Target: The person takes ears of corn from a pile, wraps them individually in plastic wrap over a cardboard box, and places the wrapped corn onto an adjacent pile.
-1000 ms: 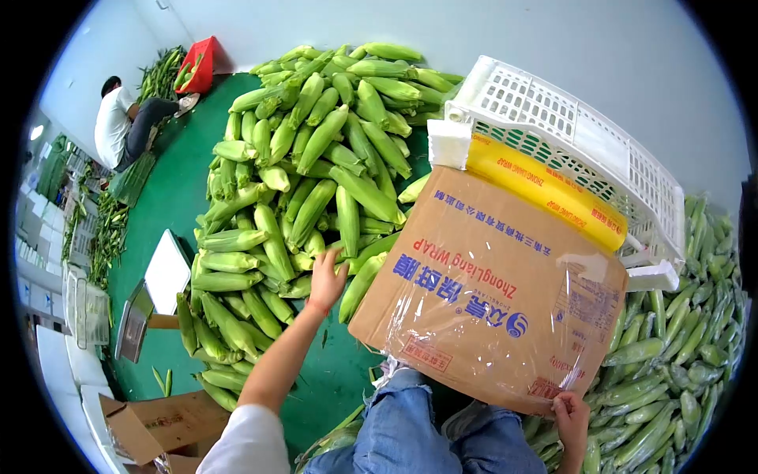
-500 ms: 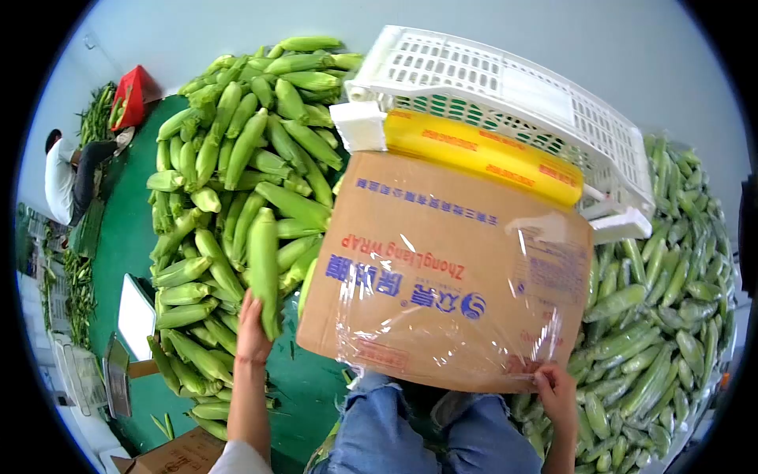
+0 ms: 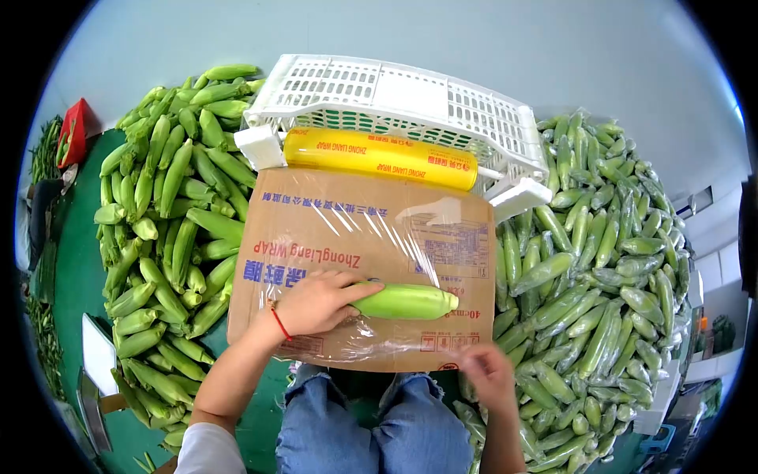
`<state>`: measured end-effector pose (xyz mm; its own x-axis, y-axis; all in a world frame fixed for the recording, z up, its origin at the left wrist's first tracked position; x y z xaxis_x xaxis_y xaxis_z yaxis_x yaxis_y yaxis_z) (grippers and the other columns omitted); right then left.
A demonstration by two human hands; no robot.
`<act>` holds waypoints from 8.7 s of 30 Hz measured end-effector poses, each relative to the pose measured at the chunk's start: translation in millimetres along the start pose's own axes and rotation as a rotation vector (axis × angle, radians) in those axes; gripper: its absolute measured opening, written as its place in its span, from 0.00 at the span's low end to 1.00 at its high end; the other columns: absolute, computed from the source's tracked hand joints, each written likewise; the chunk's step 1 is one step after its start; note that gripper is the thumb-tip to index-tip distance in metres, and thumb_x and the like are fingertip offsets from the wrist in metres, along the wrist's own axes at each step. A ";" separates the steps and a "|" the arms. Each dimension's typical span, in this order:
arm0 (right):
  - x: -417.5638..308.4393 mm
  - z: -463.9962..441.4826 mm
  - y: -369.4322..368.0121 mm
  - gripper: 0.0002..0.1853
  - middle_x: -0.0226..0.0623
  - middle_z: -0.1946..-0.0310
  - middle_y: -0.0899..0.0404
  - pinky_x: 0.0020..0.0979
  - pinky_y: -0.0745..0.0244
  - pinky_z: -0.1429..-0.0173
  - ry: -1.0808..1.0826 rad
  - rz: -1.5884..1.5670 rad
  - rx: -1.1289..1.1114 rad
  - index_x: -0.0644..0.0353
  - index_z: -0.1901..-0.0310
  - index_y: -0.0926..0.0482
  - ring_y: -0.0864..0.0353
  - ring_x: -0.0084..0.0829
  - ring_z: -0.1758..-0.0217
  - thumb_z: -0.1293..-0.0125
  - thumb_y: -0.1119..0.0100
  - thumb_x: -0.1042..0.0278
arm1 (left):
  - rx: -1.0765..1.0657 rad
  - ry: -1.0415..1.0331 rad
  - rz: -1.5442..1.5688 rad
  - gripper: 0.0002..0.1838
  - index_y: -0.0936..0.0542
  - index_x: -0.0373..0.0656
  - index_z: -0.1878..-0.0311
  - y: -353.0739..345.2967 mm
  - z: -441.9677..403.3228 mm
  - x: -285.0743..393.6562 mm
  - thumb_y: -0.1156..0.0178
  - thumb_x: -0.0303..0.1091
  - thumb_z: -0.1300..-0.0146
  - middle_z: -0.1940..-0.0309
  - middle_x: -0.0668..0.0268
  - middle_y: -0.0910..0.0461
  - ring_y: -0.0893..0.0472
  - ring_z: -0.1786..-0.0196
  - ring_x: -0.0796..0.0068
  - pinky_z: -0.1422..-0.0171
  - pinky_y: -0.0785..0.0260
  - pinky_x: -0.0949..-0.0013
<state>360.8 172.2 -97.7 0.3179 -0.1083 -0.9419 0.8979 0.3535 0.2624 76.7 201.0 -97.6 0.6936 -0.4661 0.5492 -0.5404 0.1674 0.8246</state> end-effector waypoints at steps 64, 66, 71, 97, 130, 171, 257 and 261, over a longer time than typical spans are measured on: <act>-36.2 -45.1 -91.9 0.34 0.43 0.60 0.18 0.40 0.22 0.59 0.201 1.113 -1.035 0.56 0.51 0.23 0.17 0.43 0.57 0.48 0.35 0.34 | -0.286 0.358 -0.218 0.48 0.43 0.32 0.28 18.5 -85.5 -84.5 0.30 0.40 0.49 0.26 0.46 0.45 0.39 0.27 0.48 0.27 0.39 0.60; -5.5 -19.3 -62.1 0.36 0.47 0.55 0.19 0.38 0.22 0.53 0.043 0.880 -0.908 0.55 0.45 0.25 0.16 0.43 0.55 0.45 0.37 0.34 | 0.023 0.229 -0.068 0.41 0.37 0.38 0.30 31.4 -78.7 -76.8 0.32 0.38 0.46 0.28 0.49 0.41 0.35 0.29 0.47 0.28 0.37 0.57; 11.3 -19.6 -35.7 0.38 0.48 0.59 0.20 0.43 0.20 0.58 -0.449 -0.275 -0.424 0.62 0.35 0.36 0.18 0.43 0.61 0.34 0.47 0.36 | 0.432 -0.266 0.000 0.26 0.26 0.47 0.37 13.2 -22.4 58.1 0.36 0.40 0.39 0.34 0.51 0.31 0.35 0.28 0.51 0.28 0.38 0.50; -59.6 -85.4 -34.5 0.23 0.34 0.76 0.25 0.37 0.21 0.55 0.312 -0.843 -0.056 0.60 0.39 0.35 0.21 0.29 0.71 0.35 0.45 0.78 | -0.126 0.694 1.342 0.37 0.46 0.30 0.27 -76.9 53.3 33.8 0.52 0.50 0.26 0.37 0.48 0.29 0.16 0.68 0.67 0.68 0.22 0.70; -14.7 -164.9 -10.7 0.08 0.27 0.48 0.19 0.42 0.32 0.46 0.688 0.944 0.154 0.52 0.59 0.17 0.25 0.37 0.42 0.39 0.37 0.67 | 0.391 -0.100 -0.385 0.10 0.25 0.42 0.61 41.4 -25.8 -97.7 0.39 0.28 0.48 0.60 0.58 0.20 0.21 0.55 0.56 0.49 0.27 0.57; 76.7 -19.2 11.0 0.07 0.39 0.71 0.18 0.24 0.22 0.68 -0.311 0.001 -0.311 0.67 0.58 0.26 0.17 0.26 0.73 0.27 0.49 0.71 | 0.948 1.217 0.828 0.38 0.38 0.32 0.30 -38.9 337.8 -155.1 0.35 0.41 0.39 0.41 0.53 0.25 0.22 0.42 0.65 0.46 0.24 0.61; -16.9 -17.3 -112.1 0.48 0.51 0.63 0.24 0.35 0.24 0.74 -0.809 -1.050 -1.006 0.53 0.25 0.51 0.23 0.36 0.76 0.36 0.57 0.26 | 0.804 0.025 1.128 0.34 0.35 0.51 0.29 8.1 -29.3 21.8 0.37 0.35 0.39 0.31 0.45 0.37 0.31 0.32 0.44 0.33 0.34 0.47; -44.3 -12.9 -159.2 0.49 0.48 0.72 0.29 0.31 0.32 0.84 -0.752 -1.776 -1.293 0.44 0.23 0.63 0.30 0.30 0.84 0.36 0.67 0.20 | 0.646 -0.100 2.004 0.17 0.30 0.48 0.44 0.6 -35.3 -1.5 0.44 0.30 0.35 0.57 0.54 0.23 0.19 0.58 0.58 0.51 0.22 0.57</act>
<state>199.9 132.7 -100.4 0.0099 -0.9587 0.2844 -0.1773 -0.2816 -0.9430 92.2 232.4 -93.1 -0.9150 -0.1130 0.3873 -0.4004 0.1361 -0.9062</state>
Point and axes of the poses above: each hand's wrist, its own z-axis away from the middle knuckle, its own y-axis out of the back of the hand, x = y × z, the point moved 7 cm from there along -z, towards the middle knuckle
